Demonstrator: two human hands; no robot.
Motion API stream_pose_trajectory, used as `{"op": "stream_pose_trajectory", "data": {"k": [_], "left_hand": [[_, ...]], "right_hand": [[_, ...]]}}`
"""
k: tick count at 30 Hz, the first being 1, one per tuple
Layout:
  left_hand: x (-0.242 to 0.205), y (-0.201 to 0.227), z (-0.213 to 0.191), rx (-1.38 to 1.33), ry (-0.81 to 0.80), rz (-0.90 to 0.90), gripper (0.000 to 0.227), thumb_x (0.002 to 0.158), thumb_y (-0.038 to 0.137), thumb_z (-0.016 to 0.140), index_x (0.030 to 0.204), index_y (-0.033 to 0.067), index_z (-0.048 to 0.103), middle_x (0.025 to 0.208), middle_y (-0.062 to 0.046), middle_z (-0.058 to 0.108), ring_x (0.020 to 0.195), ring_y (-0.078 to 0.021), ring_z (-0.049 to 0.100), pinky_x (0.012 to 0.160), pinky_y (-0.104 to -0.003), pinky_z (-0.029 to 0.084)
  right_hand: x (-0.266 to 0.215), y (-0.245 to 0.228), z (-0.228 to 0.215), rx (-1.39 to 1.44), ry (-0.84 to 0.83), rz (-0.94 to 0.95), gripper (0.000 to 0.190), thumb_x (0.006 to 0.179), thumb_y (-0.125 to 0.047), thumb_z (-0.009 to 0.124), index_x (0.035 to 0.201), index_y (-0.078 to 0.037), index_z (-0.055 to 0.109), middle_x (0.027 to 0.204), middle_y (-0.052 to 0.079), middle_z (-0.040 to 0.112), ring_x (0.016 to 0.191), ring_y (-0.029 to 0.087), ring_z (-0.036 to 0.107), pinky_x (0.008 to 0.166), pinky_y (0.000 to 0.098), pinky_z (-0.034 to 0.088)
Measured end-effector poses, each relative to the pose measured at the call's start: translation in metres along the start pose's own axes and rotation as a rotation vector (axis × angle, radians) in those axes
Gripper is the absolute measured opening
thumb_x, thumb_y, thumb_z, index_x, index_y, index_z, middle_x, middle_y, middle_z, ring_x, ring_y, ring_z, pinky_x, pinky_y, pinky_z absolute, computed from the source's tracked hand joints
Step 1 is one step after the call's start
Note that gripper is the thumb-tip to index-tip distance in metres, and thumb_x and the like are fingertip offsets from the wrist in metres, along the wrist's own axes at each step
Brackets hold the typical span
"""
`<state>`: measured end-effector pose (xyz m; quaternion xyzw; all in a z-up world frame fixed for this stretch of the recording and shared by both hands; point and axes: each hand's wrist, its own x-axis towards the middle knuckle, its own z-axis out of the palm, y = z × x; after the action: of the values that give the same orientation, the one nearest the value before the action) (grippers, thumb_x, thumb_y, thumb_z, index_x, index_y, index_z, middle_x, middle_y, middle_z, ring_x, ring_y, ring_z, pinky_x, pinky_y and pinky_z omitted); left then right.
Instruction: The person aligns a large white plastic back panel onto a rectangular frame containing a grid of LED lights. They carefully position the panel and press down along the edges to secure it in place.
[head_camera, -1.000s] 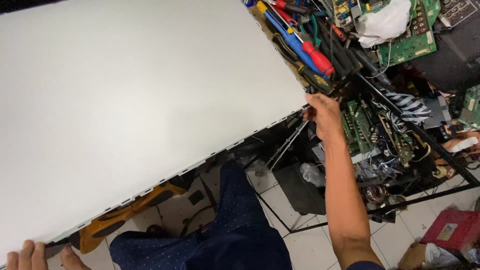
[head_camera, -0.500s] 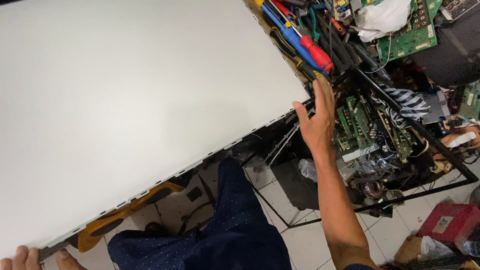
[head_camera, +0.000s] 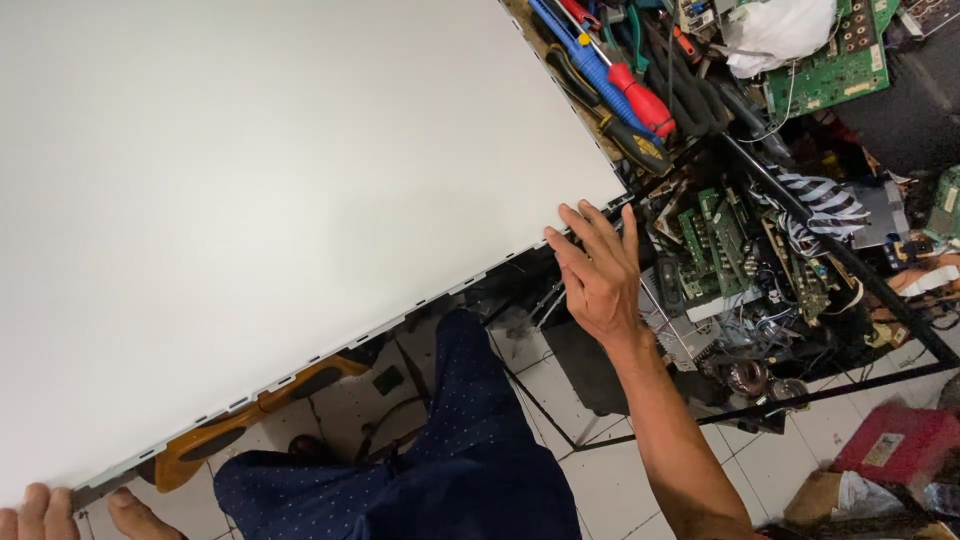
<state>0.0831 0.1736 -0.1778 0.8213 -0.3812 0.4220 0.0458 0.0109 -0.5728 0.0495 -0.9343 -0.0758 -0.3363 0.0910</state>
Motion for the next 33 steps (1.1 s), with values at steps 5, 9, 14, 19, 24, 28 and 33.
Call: {"op": "stream_pose_trajectory", "data": {"k": [5,9,14,19,24,28,33], "left_hand": [[0.028,0.021,-0.016,0.035,-0.067,-0.182,0.043,0.084,0.024,0.076,0.093,-0.0180,0.071,0.103,-0.040,0.074,0.074,-0.0447,0.046,0.080,-0.056,0.039],[0.169,0.113,-0.074,0.141,-0.167,-0.478,0.041,0.100,0.019,0.077,0.116,-0.0184,0.071,0.127,-0.033,0.077,0.105,-0.0476,0.061,0.102,-0.052,0.049],[0.241,0.160,-0.095,0.044,-0.071,-0.586,0.037,0.111,-0.011,0.067,0.139,-0.0344,0.063,0.146,-0.047,0.063,0.148,-0.0613,0.048,0.128,-0.070,0.038],[0.250,0.162,-0.093,0.000,-0.026,-0.612,0.036,0.107,-0.016,0.070,0.138,-0.0340,0.062,0.144,-0.046,0.061,0.147,-0.0606,0.046,0.126,-0.072,0.037],[0.252,0.165,-0.091,-0.022,0.062,-0.653,0.041,0.097,-0.031,0.075,0.135,-0.0297,0.063,0.142,-0.045,0.062,0.147,-0.0598,0.047,0.124,-0.072,0.034],[0.257,0.165,-0.088,-0.018,0.110,-0.659,0.028,0.105,-0.018,0.068,0.132,-0.0261,0.063,0.141,-0.041,0.062,0.144,-0.0566,0.047,0.122,-0.070,0.036],[0.255,0.161,-0.076,0.005,0.166,-0.692,0.027,0.106,-0.008,0.067,0.130,-0.0214,0.063,0.137,-0.038,0.064,0.141,-0.0529,0.049,0.122,-0.066,0.037]], "right_hand": [[0.008,-0.014,-0.009,-0.058,-0.086,0.068,0.044,0.101,0.004,0.063,0.142,-0.011,0.062,0.151,0.015,0.057,0.144,0.041,0.051,0.123,0.0765,0.018],[0.008,-0.027,-0.008,0.004,-0.047,-0.027,0.058,0.092,0.017,0.063,0.142,-0.013,0.061,0.147,0.016,0.060,0.139,0.040,0.058,0.125,0.0737,0.019],[0.008,-0.050,-0.007,0.002,-0.072,0.003,0.043,0.101,0.005,0.059,0.142,-0.008,0.060,0.148,0.014,0.059,0.144,0.041,0.051,0.126,0.0731,0.020],[0.007,-0.061,-0.001,0.052,-0.046,0.082,0.041,0.097,0.006,0.060,0.135,-0.010,0.066,0.145,0.012,0.063,0.144,0.039,0.051,0.124,0.0744,0.017],[0.006,-0.085,0.004,0.053,-0.066,0.038,0.044,0.098,-0.001,0.065,0.141,0.000,0.057,0.150,0.018,0.057,0.145,0.040,0.049,0.125,0.0753,0.015],[0.009,-0.095,0.009,0.098,-0.076,0.019,0.042,0.100,-0.010,0.064,0.140,0.000,0.058,0.151,0.019,0.057,0.146,0.041,0.049,0.124,0.0762,0.011],[0.010,-0.135,0.020,0.156,-0.115,-0.122,0.056,0.097,-0.011,0.072,0.148,-0.003,0.051,0.156,0.018,0.051,0.149,0.041,0.047,0.124,0.0754,0.014]]}}
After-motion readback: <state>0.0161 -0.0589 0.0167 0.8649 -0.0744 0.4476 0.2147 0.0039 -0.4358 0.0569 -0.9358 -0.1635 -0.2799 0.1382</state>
